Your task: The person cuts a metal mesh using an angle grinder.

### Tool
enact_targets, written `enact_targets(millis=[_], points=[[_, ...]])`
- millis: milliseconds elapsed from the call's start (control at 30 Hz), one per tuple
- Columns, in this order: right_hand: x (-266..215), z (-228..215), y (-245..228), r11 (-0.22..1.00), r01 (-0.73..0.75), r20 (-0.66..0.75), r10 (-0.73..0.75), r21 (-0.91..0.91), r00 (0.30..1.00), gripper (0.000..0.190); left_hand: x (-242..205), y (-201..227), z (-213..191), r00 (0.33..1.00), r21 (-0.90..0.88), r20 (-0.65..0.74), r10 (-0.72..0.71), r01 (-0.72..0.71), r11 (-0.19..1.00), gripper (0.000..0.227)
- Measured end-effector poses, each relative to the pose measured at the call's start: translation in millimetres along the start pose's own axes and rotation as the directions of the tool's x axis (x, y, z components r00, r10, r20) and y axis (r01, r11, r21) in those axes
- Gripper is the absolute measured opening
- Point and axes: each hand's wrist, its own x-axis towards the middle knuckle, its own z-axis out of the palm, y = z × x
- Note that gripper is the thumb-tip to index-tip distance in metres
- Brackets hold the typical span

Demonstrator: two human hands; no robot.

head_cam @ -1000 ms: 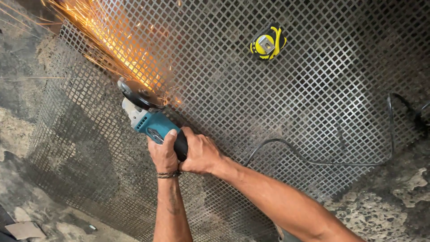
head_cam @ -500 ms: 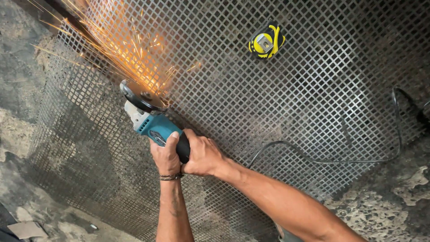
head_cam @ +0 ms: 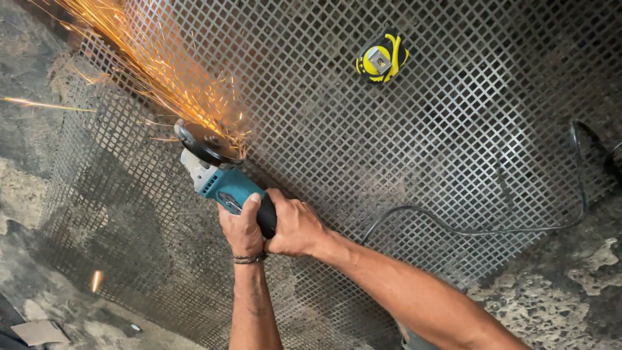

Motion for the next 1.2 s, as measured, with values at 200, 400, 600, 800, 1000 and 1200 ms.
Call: enact_targets(millis=[200,400,600,800,1000,1200], points=[[-2,-4,-4,1.0,0.001,0.0,-0.001,-0.015,1.0,0.089,-3,4,4,0.999,-0.031,-0.009,0.032,-0.032,0.999,0.06],[-5,-9,-10,1.0,-0.012,0.013,0.012,0.008,1.0,0.09,-9,12,6,0.999,-0.066,-0.013,0.051,-0.051,0.996,0.057],[-3,-3,0,1.0,0.03,-0.008,-0.03,0.01,1.0,0.089,-10,11,5,0.999,-0.005,-0.025,-0.026,0.026,1.0,0.06],[-7,-4,2,1.0,0.026,-0.014,-0.026,0.016,1.0,0.089,-10,1,6,0.998,0.011,-0.03,-0.048,0.048,0.999,0.063],[-10,-4,7,0.999,-0.037,0.034,0.036,0.026,0.999,0.091,-16,2,7,1.0,0.004,-0.021,0.001,-0.001,1.0,0.06],[-13,-5,7,0.999,-0.049,0.042,0.048,0.017,0.998,0.093,-18,1,10,0.999,-0.028,-0.041,0.007,-0.008,1.0,0.059]])
